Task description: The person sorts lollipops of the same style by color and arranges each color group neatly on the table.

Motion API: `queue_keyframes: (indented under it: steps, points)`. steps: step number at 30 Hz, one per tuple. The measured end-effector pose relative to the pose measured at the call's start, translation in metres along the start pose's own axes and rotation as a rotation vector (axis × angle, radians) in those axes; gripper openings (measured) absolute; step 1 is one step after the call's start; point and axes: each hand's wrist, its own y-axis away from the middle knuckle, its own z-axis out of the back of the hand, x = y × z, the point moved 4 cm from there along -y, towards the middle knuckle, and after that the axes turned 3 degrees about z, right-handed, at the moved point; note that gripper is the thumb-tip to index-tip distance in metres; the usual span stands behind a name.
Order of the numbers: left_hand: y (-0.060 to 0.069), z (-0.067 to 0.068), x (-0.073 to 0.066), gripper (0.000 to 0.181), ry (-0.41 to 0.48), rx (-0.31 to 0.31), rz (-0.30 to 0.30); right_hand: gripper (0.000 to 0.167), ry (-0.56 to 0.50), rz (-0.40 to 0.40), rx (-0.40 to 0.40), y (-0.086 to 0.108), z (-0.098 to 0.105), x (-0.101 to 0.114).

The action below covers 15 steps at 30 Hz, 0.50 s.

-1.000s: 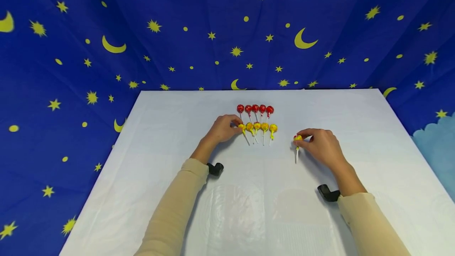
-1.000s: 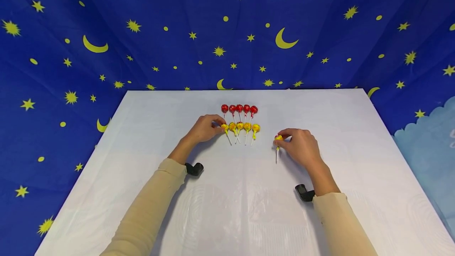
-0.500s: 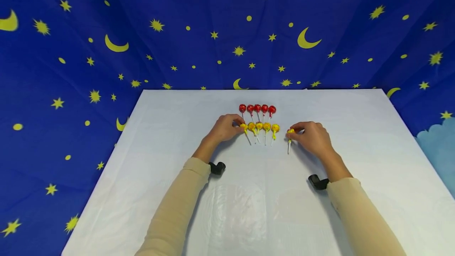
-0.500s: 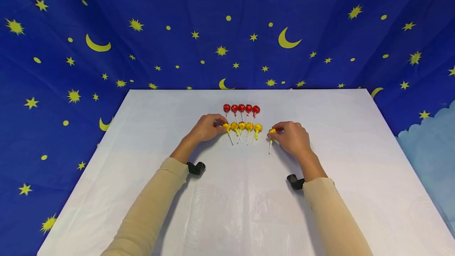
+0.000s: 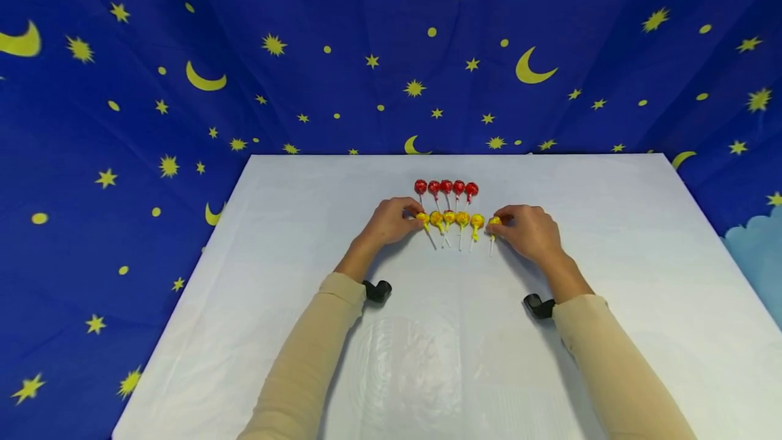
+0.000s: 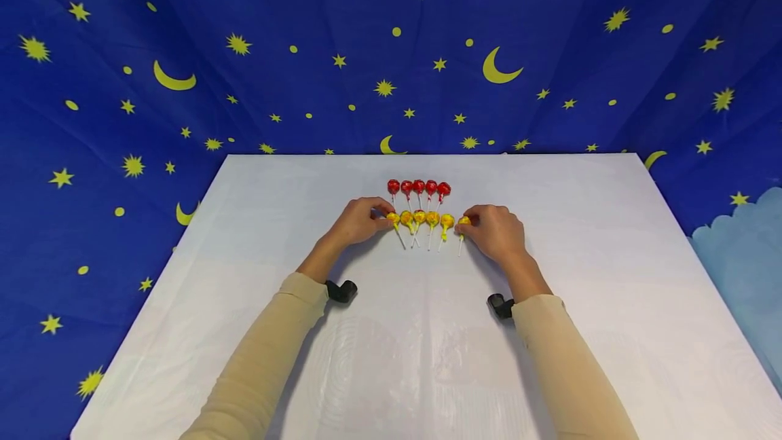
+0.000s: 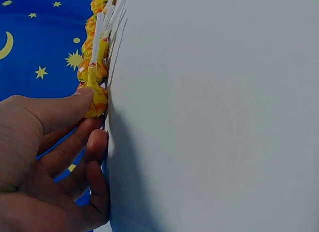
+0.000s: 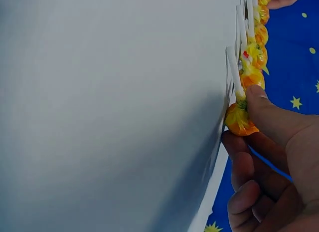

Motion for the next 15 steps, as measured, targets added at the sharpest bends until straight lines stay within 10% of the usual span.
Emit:
queue_keyframes:
  steps: [15]
  points:
    - [0.0040,-0.0011,-0.0004,0.022,0.008,-0.007,-0.012,0.046,0.006,0.006,0.010,-0.0033,-0.0015,-0.0008]
